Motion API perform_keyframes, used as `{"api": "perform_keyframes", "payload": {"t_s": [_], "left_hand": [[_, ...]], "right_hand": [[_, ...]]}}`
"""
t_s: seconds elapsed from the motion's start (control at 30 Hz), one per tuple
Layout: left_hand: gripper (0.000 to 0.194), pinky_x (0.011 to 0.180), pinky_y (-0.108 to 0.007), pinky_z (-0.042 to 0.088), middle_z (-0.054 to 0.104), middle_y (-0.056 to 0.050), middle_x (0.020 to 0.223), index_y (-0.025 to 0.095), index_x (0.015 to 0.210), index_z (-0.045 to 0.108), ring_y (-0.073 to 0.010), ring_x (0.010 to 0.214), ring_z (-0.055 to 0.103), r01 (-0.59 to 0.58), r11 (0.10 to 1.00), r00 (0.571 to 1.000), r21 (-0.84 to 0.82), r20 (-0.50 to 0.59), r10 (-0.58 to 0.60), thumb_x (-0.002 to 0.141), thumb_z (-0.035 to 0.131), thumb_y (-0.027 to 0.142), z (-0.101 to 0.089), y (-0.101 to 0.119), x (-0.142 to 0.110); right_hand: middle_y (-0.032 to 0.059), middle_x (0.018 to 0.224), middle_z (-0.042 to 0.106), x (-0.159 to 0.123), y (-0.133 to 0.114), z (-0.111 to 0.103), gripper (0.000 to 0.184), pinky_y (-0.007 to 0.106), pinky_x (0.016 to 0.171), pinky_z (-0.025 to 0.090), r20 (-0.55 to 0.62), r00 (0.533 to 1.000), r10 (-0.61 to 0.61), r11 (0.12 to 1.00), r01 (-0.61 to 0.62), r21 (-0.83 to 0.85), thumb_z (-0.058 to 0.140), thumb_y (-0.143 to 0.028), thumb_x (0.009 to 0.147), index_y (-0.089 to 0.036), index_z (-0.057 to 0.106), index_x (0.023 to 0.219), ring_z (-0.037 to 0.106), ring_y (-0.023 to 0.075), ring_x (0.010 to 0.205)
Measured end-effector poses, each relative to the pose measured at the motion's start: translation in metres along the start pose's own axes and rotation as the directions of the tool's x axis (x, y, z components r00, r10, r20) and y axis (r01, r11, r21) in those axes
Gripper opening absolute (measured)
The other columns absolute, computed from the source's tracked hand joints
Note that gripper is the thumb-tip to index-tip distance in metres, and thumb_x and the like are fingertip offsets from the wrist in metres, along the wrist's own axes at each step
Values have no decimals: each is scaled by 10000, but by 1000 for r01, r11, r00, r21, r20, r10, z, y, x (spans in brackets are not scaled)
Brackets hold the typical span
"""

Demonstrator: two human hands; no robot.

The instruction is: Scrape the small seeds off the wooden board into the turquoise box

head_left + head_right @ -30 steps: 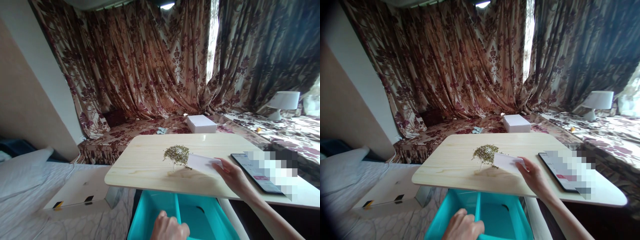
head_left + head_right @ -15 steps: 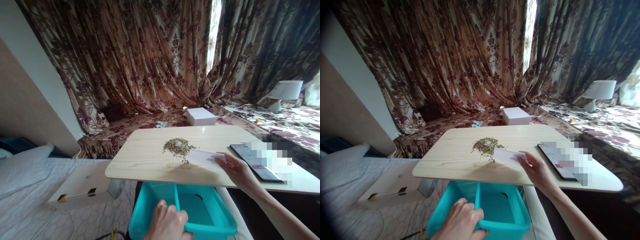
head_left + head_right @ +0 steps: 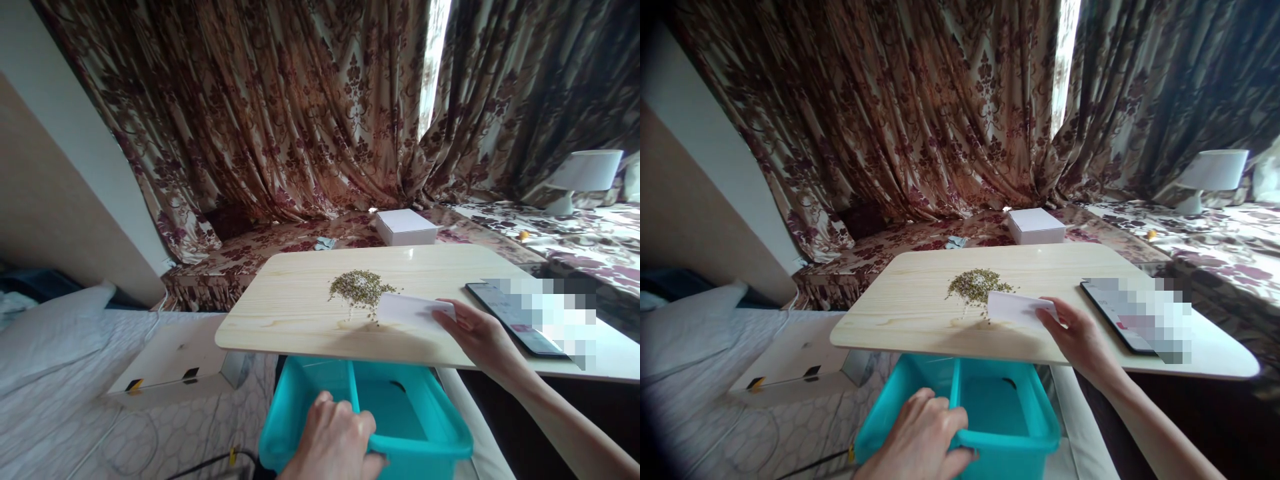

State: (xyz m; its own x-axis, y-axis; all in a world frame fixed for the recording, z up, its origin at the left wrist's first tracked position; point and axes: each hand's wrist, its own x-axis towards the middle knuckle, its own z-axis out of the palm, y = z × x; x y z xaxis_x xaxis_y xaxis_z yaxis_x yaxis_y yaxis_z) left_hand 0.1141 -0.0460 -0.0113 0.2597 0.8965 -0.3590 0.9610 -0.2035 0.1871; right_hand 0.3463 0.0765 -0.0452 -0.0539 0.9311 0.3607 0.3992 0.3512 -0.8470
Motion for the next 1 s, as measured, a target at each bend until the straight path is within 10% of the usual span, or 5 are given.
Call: {"api": "perform_keyframes", "payload": {"t_s": [1.0], "left_hand": [[250, 867, -395, 393, 637, -89, 887, 177, 885, 666, -285, 929, 542, -25, 1000, 998, 2, -65, 25, 797, 615, 406, 11, -15, 2]], "right_hand": [[56, 833, 729, 13, 0, 19, 290, 323, 680, 529, -27, 996, -90, 989, 86, -123, 531, -418, 771, -197, 647, 917, 673, 228, 759]]}}
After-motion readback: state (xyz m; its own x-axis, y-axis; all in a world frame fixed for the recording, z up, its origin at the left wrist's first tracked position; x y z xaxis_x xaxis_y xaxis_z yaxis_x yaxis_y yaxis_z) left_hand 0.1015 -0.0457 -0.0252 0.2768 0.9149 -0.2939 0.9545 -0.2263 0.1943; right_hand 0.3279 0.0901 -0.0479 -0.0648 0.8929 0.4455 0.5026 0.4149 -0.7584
